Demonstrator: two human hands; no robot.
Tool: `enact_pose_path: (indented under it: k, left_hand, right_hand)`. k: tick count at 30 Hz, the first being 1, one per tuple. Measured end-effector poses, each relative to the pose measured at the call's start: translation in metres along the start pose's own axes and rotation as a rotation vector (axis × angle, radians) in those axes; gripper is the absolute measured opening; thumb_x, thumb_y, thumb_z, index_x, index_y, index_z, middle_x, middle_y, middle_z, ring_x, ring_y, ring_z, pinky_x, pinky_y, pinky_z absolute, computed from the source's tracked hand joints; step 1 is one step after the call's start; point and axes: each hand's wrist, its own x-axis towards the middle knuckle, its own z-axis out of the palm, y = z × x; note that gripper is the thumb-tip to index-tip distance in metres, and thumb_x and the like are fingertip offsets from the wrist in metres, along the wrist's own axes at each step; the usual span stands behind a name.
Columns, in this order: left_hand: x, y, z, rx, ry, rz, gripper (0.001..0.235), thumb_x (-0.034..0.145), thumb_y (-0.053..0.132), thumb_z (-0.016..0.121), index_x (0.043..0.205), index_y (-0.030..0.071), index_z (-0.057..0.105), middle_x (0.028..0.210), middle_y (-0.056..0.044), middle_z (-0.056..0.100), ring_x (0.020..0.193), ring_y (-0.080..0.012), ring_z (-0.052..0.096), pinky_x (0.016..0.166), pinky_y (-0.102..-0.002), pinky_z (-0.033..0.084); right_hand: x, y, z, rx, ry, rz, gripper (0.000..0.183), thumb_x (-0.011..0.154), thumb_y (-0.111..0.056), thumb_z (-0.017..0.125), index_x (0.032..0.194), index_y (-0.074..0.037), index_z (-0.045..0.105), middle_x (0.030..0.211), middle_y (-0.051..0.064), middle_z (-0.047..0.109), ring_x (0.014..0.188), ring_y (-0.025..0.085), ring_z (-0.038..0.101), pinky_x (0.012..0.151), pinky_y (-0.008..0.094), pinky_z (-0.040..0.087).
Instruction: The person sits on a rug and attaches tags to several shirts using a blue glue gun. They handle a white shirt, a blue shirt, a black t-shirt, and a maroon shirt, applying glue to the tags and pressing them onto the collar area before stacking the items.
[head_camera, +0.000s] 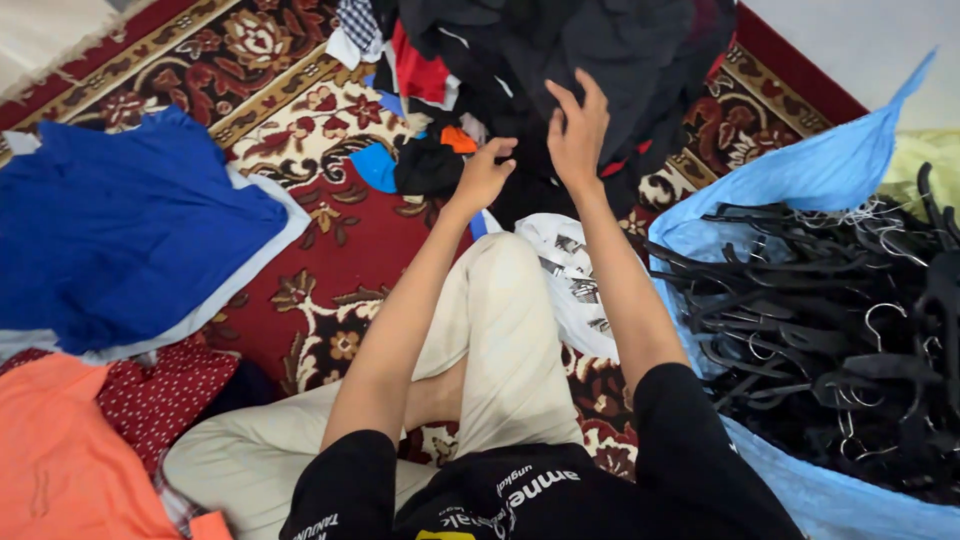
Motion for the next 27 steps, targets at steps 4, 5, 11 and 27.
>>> enact_pose_path:
  k: [4, 5, 11, 27]
  left_hand:
    - [0.018, 0.007, 0.033, -0.139, -0.069, -0.071, 0.049, 0.090, 0.012, 0.062, 0.139, 0.008, 0.057, 0.128, -0.015, 0.070, 0.114, -0.0256, 0.069, 0.097, -0.031, 0.053]
    - [0.022, 0.008, 0.041, -0.207, -0.090, -0.102, 0.053, 0.091, 0.012, 0.061, 0.143, 0.006, 0.053, 0.132, -0.017, 0.067, 0.116, -0.0263, 0.068, 0.097, -0.030, 0.053]
    - [0.032, 0.036, 0.061, -0.395, -0.086, -0.316, 0.082, 0.093, 0.020, 0.063, 0.160, 0.000, 0.019, 0.155, -0.029, 0.042, 0.137, -0.0359, 0.053, 0.110, -0.037, 0.045]
    - [0.064, 0.037, 0.069, -0.744, 0.033, -0.548, 0.061, 0.094, 0.038, 0.057, 0.147, 0.008, 0.054, 0.113, -0.005, 0.073, 0.092, -0.0140, 0.068, 0.084, -0.026, 0.051]
  right_hand:
    - [0.038, 0.013, 0.005, -0.221, -0.043, -0.256, 0.042, 0.083, -0.001, 0.072, 0.120, -0.020, 0.080, 0.163, 0.012, 0.029, 0.140, 0.032, 0.048, 0.103, 0.044, 0.044]
    - [0.048, 0.020, 0.009, -0.302, -0.029, -0.342, 0.037, 0.084, -0.004, 0.074, 0.115, -0.021, 0.083, 0.167, 0.010, 0.022, 0.142, 0.030, 0.048, 0.098, 0.039, 0.046]
    - [0.084, 0.049, 0.015, -0.571, -0.199, -0.451, 0.026, 0.090, -0.021, 0.073, 0.115, -0.016, 0.076, 0.169, 0.007, 0.019, 0.138, 0.032, 0.044, 0.099, 0.052, 0.041]
    - [0.059, 0.131, -0.009, 0.418, 0.356, 0.364, 0.089, 0.091, 0.004, 0.075, 0.160, -0.020, 0.024, 0.160, 0.016, 0.026, 0.126, 0.034, 0.065, 0.110, 0.037, 0.059]
